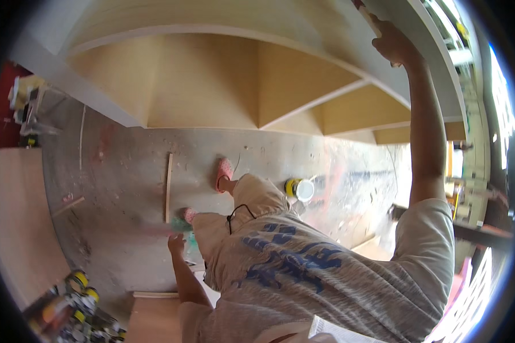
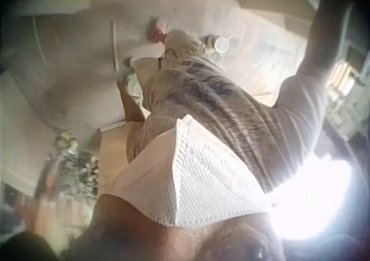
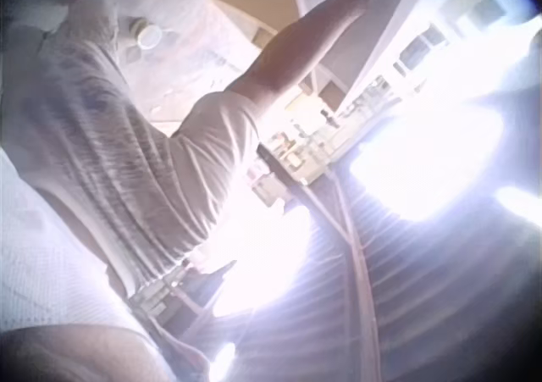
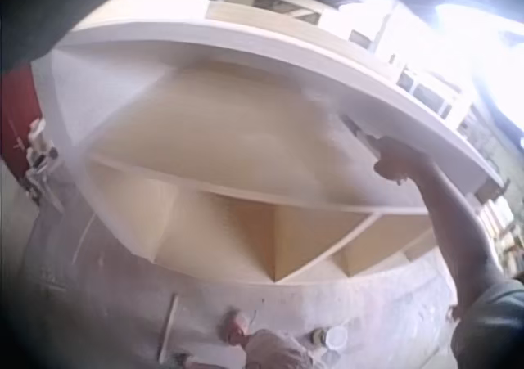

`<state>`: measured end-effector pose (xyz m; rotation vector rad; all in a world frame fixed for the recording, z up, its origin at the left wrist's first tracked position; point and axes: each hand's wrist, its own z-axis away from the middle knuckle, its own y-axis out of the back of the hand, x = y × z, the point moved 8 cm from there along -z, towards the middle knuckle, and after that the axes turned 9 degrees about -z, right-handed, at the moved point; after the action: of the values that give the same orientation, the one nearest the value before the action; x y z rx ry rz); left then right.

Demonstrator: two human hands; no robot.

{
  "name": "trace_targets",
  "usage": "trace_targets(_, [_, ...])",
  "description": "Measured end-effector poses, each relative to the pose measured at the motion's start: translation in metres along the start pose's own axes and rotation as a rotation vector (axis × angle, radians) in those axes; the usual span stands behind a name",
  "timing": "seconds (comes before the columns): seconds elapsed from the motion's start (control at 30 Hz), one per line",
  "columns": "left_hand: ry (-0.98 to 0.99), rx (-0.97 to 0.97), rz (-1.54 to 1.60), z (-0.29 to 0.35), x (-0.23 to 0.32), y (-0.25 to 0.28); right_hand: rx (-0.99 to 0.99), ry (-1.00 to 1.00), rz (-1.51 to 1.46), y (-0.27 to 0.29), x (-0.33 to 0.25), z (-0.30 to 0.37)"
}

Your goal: The person paints a wooden cabinet by dipping a paint roller into a paint can and applying paint across the surfaces of the cabinet.

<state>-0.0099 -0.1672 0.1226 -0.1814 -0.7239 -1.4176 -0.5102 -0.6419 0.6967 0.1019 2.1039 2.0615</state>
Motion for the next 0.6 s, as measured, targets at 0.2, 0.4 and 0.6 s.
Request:
trace_targets(0.2, [-0.164,-0.186,-0.436,-0.035,0.028,0.015,-0.059,0.134,-0.002,0.037,0.010,0.214])
trace_targets(0.4, [-0.214,-0.203,-0.676,-0.028,0.079,0.026,-0.113,0.027,-0.076,0.056,0.007,0.386])
trace_targets(0.6, [-0.201,-0.301,-0.798,-0.019,0.101,0.034,-0.058,-0.018,-0.192,0.067,0.006,0.448])
